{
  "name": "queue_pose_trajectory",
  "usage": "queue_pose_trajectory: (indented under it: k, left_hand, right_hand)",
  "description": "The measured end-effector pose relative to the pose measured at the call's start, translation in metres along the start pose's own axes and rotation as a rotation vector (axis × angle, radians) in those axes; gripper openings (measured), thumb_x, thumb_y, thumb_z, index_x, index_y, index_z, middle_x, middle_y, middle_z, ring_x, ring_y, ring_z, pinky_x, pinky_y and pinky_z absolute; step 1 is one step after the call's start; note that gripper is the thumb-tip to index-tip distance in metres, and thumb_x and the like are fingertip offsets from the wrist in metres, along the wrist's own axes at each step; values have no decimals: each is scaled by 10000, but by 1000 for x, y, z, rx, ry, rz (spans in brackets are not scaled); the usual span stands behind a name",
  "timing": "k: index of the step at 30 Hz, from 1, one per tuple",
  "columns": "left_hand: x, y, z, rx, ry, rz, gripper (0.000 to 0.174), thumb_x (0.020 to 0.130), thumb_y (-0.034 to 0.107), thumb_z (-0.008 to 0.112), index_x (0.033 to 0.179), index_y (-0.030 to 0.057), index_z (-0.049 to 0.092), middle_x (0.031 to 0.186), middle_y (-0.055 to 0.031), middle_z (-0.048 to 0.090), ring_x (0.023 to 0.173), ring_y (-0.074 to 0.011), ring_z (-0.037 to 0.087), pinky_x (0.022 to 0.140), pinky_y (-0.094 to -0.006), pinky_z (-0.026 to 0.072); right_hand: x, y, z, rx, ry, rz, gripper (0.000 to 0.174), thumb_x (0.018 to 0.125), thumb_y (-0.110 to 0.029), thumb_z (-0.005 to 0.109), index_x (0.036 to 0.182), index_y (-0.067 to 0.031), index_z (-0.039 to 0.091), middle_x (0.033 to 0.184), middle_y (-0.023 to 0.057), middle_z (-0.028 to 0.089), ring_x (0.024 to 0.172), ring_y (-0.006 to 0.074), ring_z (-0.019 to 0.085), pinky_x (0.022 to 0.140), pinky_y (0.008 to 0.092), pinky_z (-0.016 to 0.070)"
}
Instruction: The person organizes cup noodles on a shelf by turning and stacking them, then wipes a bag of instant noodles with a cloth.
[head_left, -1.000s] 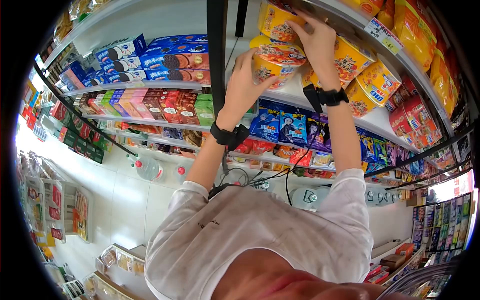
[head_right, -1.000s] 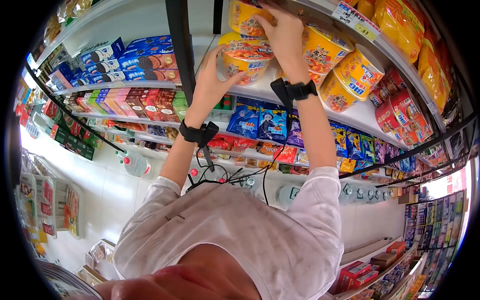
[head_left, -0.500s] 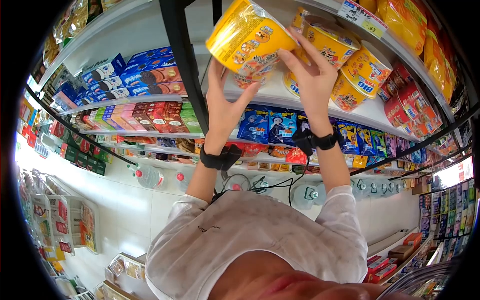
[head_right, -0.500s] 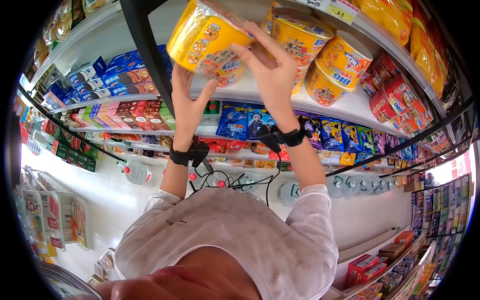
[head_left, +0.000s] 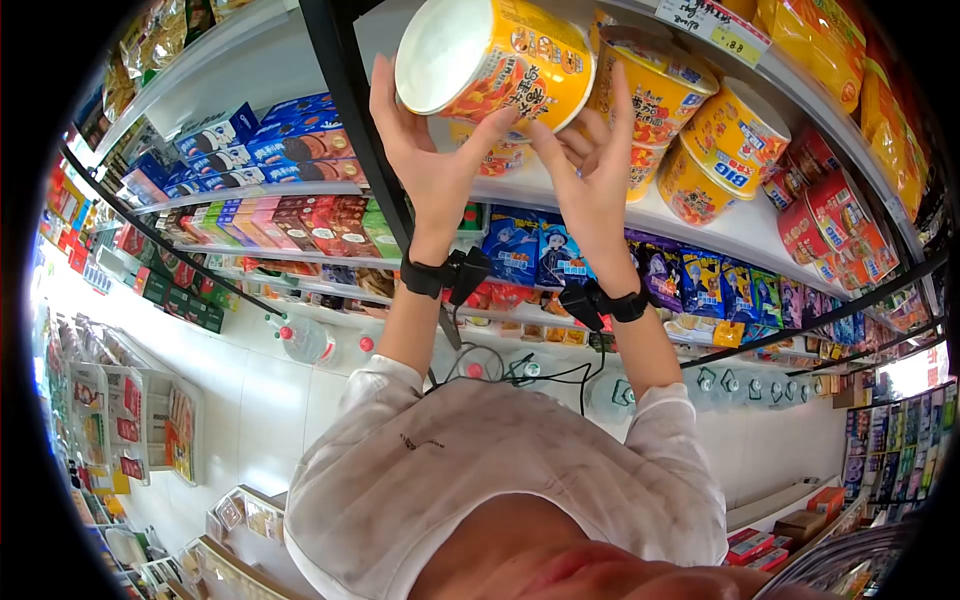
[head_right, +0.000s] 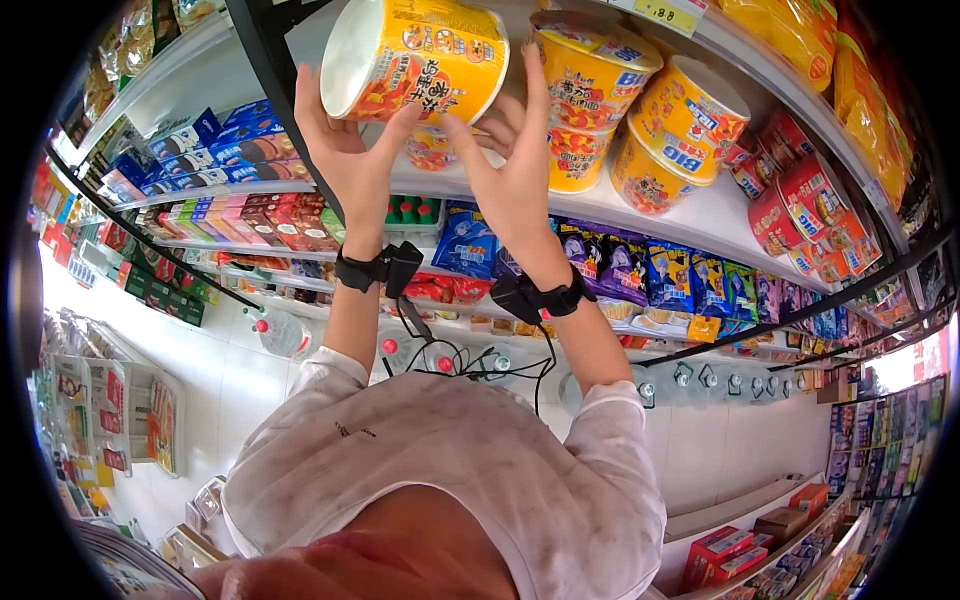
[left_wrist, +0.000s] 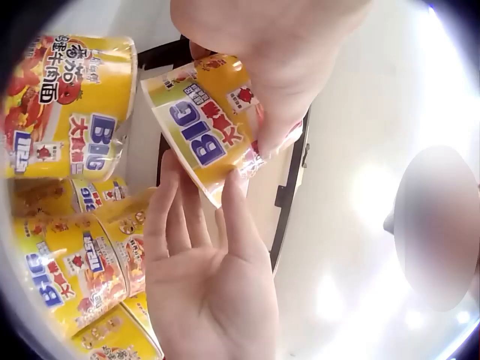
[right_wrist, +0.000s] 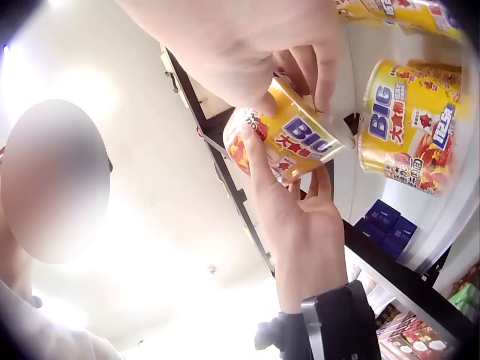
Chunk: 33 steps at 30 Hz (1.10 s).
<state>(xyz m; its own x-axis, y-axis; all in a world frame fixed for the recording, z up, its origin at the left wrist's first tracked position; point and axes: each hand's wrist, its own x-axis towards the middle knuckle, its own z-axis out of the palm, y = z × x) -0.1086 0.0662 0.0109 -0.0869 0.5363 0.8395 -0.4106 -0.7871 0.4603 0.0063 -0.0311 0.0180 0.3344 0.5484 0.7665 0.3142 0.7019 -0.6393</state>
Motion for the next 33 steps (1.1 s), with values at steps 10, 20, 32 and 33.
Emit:
queue_pose_trajectory:
  k: [10,20,32,33]
  left_hand:
    - [-3,-5,5,222,38,143,1208,660,229,958,1533,-61,175,1444,-218,419,1336,-283,463,1100,-377,412]
    - [43,-61,5,254,-175,-95,949,763,418,876,1440,-71,424,1336,-216,514,1264,-292,531,1041,-388,462]
    - [-12,-58,-34,26,-245,-411,699,1087,487,322,1541,-44,295,1555,-210,378,1463,-296,337,1186,-357,261]
    - [-15,-48,-28,43,-226,-427,691,1090,481,313,1550,-35,282,1560,-202,372,1464,-288,338,1191,-360,259]
  right_hand:
    - [-4,11,-4,-468,-49,-101,874,848,-169,816,1514,22,283,1444,260,485,1324,324,524,1050,416,464]
    - [-1,59,5,-646,10,-126,838,892,-280,765,1459,113,291,1419,311,445,1299,393,495,1080,451,411]
    - [-16,66,-2,-345,-36,84,689,974,-213,653,1521,27,310,1469,262,447,1406,351,425,1126,459,413]
    - [-16,67,0,-349,-36,80,682,978,-207,647,1522,26,309,1474,250,446,1402,339,433,1124,451,420]
